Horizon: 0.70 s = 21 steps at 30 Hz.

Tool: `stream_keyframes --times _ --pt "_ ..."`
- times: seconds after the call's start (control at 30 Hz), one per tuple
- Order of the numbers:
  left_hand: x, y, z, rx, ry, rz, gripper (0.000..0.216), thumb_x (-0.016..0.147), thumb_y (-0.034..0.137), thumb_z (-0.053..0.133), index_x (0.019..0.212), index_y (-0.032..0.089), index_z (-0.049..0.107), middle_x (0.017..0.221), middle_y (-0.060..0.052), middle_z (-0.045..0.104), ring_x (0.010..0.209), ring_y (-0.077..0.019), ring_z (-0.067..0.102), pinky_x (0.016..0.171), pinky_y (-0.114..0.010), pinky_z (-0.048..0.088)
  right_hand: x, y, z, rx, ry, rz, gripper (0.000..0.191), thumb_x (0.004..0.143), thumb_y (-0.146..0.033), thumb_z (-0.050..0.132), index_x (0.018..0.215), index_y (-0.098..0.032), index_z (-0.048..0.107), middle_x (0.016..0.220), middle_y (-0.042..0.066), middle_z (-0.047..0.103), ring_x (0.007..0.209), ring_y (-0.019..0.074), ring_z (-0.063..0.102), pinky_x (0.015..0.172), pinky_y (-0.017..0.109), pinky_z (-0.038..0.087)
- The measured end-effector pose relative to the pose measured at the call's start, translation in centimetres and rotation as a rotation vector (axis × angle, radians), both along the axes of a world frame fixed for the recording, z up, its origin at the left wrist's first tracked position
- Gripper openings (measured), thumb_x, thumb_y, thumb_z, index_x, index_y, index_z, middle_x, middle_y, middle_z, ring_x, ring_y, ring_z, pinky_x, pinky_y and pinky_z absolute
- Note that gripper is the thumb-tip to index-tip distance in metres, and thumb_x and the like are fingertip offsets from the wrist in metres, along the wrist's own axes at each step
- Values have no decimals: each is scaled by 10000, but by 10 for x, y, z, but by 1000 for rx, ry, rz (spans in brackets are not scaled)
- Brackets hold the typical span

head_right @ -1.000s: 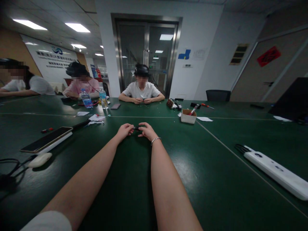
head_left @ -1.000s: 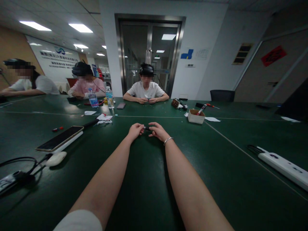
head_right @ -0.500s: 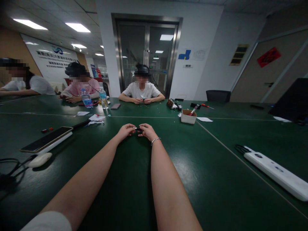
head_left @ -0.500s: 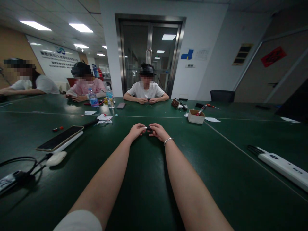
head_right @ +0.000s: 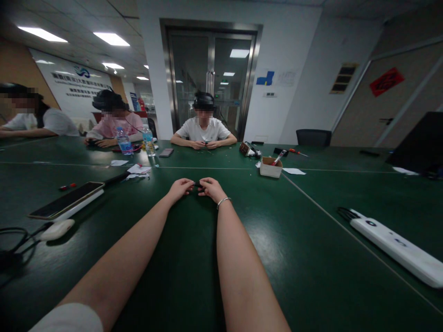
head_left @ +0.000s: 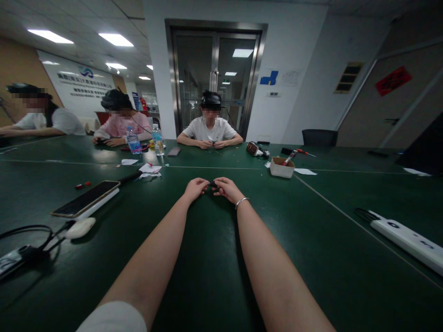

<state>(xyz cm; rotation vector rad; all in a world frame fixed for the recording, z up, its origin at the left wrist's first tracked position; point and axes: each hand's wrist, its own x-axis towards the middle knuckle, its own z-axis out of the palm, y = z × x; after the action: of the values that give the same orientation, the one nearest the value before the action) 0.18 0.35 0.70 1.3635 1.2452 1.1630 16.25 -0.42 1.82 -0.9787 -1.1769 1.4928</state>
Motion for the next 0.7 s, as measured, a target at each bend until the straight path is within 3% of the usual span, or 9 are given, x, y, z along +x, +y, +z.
stream_keyframes --times 0.17,0.47,0.7 --pt "0 -2 1 45 8 0 200 741 328 611 845 160 580 657 0 578 527 -73 521 473 -179 410 0 1 -1 13 -6 6 45 815 -118 564 846 -145 545 488 -49 499 510 93 585 528 264 585" --pt "1 -4 4 -22 0 -12 190 710 273 645 836 137 603 727 -41 622 630 -94 577 514 -170 429 1 2 -1 -9 1 4 44 818 -138 580 842 -150 544 544 -43 553 374 26 480 526 253 586" --pt "1 -8 7 18 2 -11 175 739 277 615 869 162 588 678 -10 586 575 -80 551 482 -164 418 0 1 0 -1 2 2 53 815 -115 575 847 -148 547 503 -40 525 494 83 581 524 255 584"
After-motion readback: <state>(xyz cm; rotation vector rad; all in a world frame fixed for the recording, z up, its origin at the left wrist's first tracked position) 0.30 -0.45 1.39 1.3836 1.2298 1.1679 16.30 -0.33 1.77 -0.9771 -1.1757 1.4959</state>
